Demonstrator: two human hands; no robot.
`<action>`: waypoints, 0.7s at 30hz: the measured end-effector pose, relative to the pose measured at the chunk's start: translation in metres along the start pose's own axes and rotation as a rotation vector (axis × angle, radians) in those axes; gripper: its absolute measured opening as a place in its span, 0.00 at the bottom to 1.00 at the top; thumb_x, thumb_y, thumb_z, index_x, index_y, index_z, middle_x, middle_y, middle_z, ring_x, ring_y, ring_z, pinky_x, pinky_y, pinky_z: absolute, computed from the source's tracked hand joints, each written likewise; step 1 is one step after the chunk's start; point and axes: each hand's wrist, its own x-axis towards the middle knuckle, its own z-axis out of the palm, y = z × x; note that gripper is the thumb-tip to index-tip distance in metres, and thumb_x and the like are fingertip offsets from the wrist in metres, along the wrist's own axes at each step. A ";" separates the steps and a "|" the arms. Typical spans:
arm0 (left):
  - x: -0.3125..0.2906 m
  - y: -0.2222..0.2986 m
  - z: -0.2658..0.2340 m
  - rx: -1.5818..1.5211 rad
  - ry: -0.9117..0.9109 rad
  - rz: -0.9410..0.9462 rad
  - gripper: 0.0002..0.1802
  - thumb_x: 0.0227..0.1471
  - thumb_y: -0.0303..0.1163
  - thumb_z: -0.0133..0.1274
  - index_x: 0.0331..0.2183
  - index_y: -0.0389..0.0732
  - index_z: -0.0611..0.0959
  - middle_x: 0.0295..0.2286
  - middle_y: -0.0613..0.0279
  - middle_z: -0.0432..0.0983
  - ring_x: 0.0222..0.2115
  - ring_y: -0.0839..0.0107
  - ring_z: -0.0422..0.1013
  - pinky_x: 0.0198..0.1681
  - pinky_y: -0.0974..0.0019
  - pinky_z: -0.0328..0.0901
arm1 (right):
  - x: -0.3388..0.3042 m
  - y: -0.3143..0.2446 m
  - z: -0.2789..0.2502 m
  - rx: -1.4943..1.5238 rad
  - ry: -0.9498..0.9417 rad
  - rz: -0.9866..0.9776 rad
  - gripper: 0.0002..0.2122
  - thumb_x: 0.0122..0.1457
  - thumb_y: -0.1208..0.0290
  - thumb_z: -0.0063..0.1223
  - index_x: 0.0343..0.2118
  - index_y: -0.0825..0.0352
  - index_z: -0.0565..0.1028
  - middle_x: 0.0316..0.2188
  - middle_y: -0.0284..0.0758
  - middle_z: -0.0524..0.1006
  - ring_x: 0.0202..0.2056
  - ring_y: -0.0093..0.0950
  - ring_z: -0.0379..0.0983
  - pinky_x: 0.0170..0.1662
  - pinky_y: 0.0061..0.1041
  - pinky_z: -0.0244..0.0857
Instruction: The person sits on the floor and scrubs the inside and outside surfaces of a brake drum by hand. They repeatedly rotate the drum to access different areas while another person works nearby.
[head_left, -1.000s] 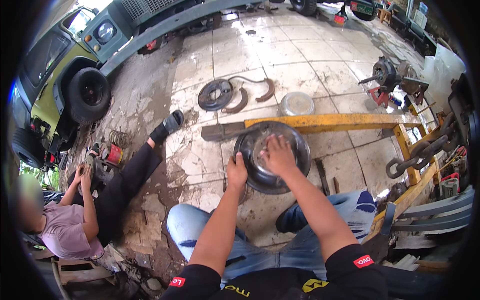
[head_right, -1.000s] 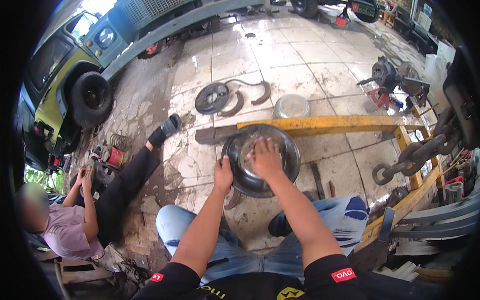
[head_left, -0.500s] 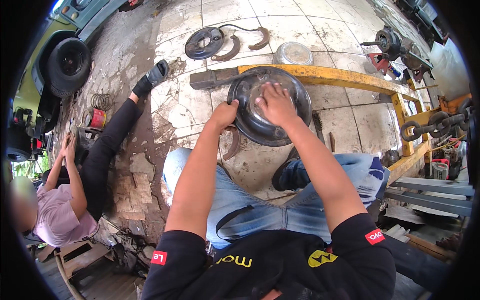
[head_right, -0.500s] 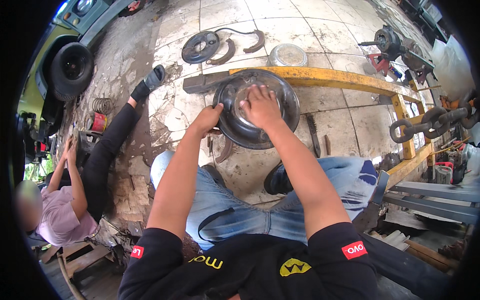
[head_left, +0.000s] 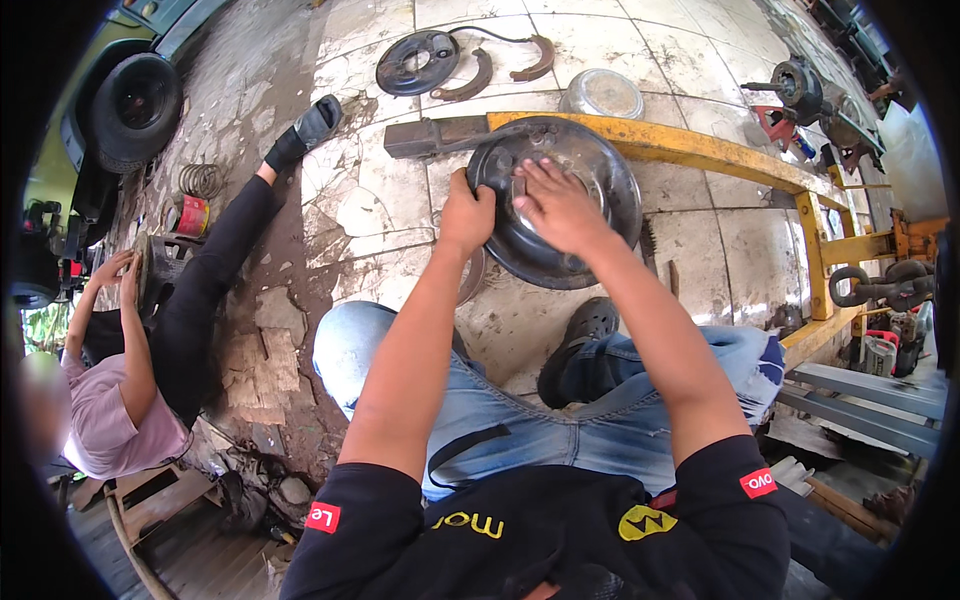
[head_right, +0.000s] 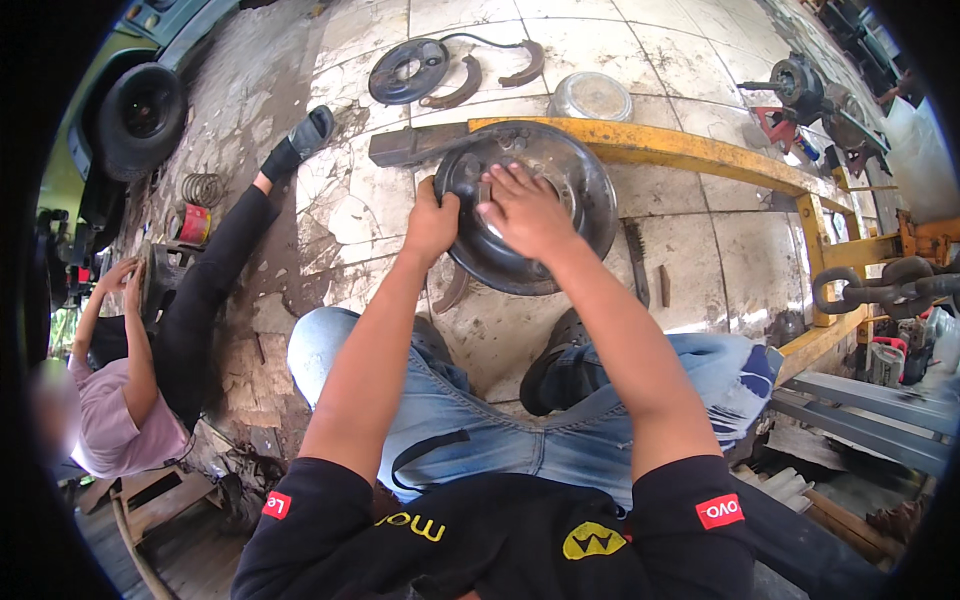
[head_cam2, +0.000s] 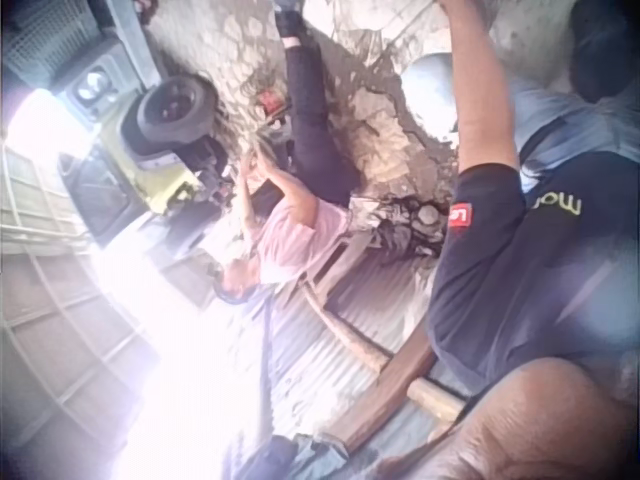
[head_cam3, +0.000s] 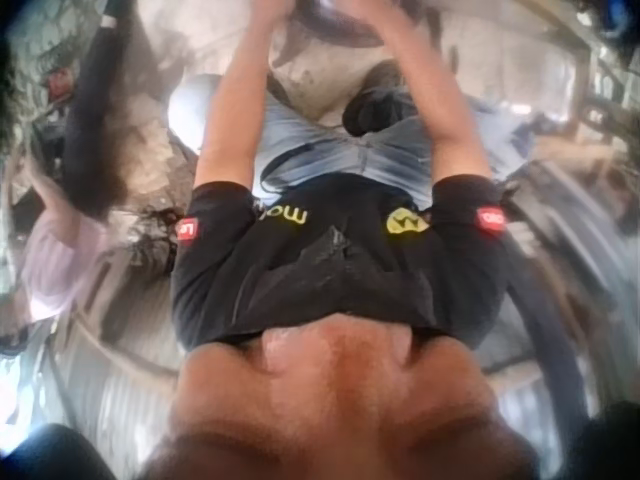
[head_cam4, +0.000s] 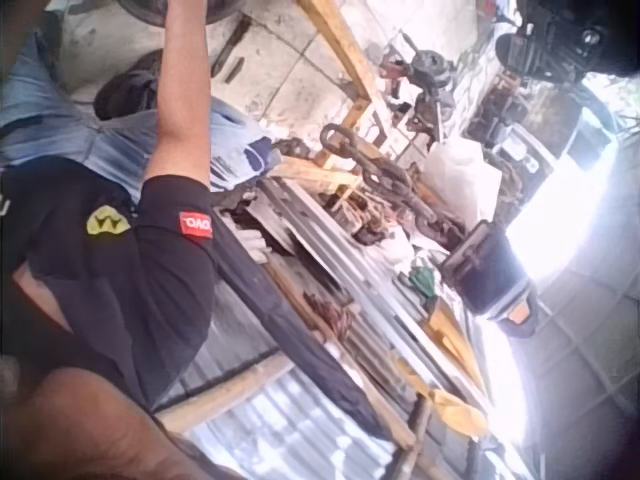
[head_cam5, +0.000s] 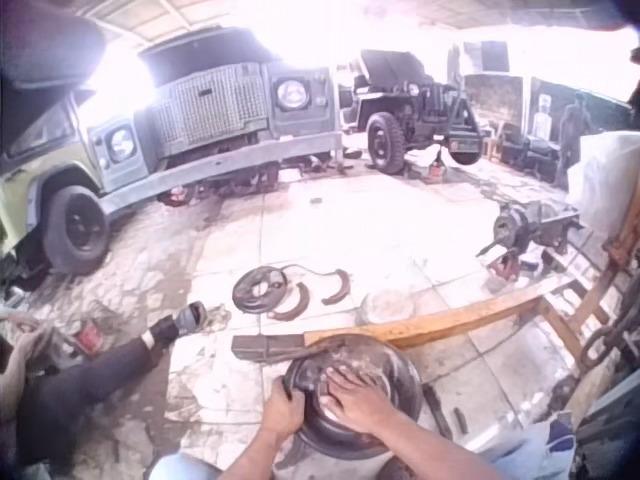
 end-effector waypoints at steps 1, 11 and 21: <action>-0.003 -0.004 -0.001 0.007 0.021 0.001 0.30 0.55 0.36 0.43 0.56 0.30 0.62 0.44 0.29 0.71 0.47 0.38 0.69 0.52 0.52 0.63 | 0.001 0.004 -0.001 -0.012 -0.018 -0.025 0.29 0.67 0.47 0.25 0.64 0.63 0.56 0.66 0.42 0.52 0.68 0.42 0.43 0.68 0.43 0.37; -0.008 -0.017 -0.002 -0.053 0.075 -0.021 0.31 0.53 0.38 0.44 0.54 0.29 0.65 0.43 0.28 0.72 0.46 0.39 0.70 0.52 0.53 0.63 | 0.001 -0.011 0.009 -0.078 0.118 0.056 0.29 0.67 0.49 0.26 0.62 0.66 0.61 0.65 0.40 0.57 0.67 0.39 0.46 0.67 0.43 0.40; -0.008 -0.006 -0.008 -0.084 0.107 -0.235 0.30 0.46 0.41 0.46 0.46 0.27 0.74 0.42 0.30 0.73 0.45 0.41 0.70 0.51 0.55 0.62 | -0.003 -0.013 0.016 -0.057 0.194 0.108 0.27 0.68 0.52 0.28 0.61 0.66 0.63 0.64 0.43 0.59 0.66 0.43 0.50 0.66 0.44 0.42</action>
